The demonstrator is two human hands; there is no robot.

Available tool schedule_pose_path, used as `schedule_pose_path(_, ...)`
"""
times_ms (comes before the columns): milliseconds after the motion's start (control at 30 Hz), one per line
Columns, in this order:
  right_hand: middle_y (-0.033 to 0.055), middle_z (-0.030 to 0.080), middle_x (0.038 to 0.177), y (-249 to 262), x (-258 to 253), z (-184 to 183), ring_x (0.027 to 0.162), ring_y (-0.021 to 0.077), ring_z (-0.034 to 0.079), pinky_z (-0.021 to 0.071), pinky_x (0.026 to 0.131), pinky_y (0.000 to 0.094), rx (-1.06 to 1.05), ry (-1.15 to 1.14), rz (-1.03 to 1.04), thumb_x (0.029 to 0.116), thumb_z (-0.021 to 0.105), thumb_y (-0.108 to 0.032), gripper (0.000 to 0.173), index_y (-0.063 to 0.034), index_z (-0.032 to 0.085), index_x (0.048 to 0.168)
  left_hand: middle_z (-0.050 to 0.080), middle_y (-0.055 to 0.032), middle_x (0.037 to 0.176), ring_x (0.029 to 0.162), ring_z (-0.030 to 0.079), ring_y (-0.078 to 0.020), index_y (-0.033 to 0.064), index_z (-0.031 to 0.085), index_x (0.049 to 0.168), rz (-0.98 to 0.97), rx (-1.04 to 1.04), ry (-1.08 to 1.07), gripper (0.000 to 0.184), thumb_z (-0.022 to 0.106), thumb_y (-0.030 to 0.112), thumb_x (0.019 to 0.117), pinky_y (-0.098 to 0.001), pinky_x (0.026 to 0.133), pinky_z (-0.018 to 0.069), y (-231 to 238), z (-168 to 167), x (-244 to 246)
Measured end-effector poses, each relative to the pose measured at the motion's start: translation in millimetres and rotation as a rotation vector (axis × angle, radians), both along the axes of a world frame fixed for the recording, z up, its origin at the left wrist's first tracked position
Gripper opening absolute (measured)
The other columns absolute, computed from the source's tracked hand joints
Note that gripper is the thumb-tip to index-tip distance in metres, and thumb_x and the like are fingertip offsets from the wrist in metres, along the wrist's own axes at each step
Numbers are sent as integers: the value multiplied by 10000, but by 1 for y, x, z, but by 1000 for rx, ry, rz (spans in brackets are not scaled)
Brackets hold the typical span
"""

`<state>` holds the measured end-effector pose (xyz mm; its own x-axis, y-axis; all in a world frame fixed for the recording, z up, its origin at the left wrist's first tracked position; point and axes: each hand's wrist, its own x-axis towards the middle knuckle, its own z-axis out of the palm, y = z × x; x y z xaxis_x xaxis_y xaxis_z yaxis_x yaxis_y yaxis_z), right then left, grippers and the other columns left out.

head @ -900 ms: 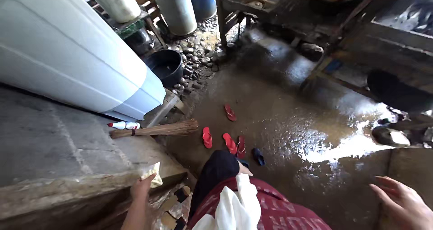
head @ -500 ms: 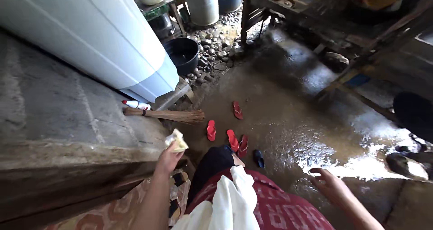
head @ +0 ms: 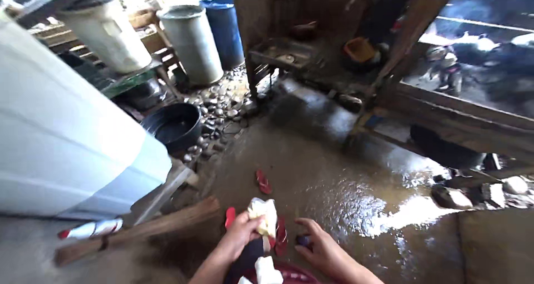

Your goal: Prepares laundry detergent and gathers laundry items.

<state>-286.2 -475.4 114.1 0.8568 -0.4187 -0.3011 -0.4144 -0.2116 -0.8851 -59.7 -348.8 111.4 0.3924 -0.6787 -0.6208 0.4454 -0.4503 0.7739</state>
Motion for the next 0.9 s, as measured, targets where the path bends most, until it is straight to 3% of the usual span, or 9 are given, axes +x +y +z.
schedule_pose_path(100,258,442,1523,-36,62,-1,1223,319,636,558,1012,445,42,-23,4,929,758,-297,837,-14,305,1574,707,-145,1123,998,713,-211,-53,558,1290,-135,-54,-8,320,605,123,1027,-401,904,599,-49,1,10)
schedule_pose_path(200,280,455,1502,-83,126,-9,1307,350,565,484,1094,486,50,-12,-1,884,801,-365,942,-18,279,1588,701,-102,1104,986,688,-149,-21,588,1288,-315,-85,-35,373,530,277,1073,-365,905,576,-99,5,49)
schedule_pose_path(300,259,550,1418,-141,186,-18,1261,333,600,484,1089,497,71,-37,-76,896,794,-307,851,-22,344,1560,717,-60,1116,1002,699,-120,-10,541,1364,-476,-208,26,438,414,317,1102,-358,919,583,-154,0,115)
schedule_pose_path(367,225,662,1256,-185,223,-20,1125,301,678,537,1013,496,106,-53,-149,948,724,-215,646,-15,441,1493,715,-100,1193,1076,703,-176,-21,520,1409,-499,-251,56,442,453,279,1092,-405,967,577,-195,-10,168)
schedule_pose_path(500,175,708,1130,-259,287,9,1014,252,714,575,949,463,224,-44,-311,998,629,-237,503,-3,493,1421,667,-189,1207,1043,696,-258,-21,511,1384,-237,-49,-12,467,678,165,988,-437,907,591,-270,12,232)
schedule_pose_path(600,187,680,1226,-294,332,27,1098,234,689,541,1009,442,163,-106,-188,1046,567,-299,591,-11,387,1529,666,-185,1172,993,690,-190,-51,399,1456,-179,-61,49,497,540,227,1070,-364,890,570,-312,23,260)
schedule_pose_path(700,219,567,1447,-333,369,34,1321,241,580,435,1153,406,57,-177,47,1053,571,-297,590,28,426,1523,723,-48,988,895,699,-81,-13,587,1257,-94,-112,138,312,533,230,1068,-290,845,586,-352,27,288)
schedule_pose_path(800,156,653,1331,-397,387,40,1177,191,666,541,1042,364,-12,-176,-94,1042,593,-240,391,0,622,1350,712,-115,1023,892,698,-197,-3,611,1250,126,-43,234,271,508,174,1073,-399,789,594,-397,27,311)
schedule_pose_path(900,173,635,1346,-520,381,34,1192,246,654,533,1044,412,-221,35,-341,1020,626,-251,424,-21,604,1377,723,-138,1149,943,731,-256,50,538,1380,184,-85,299,333,417,189,1102,-414,780,614,-439,9,350)
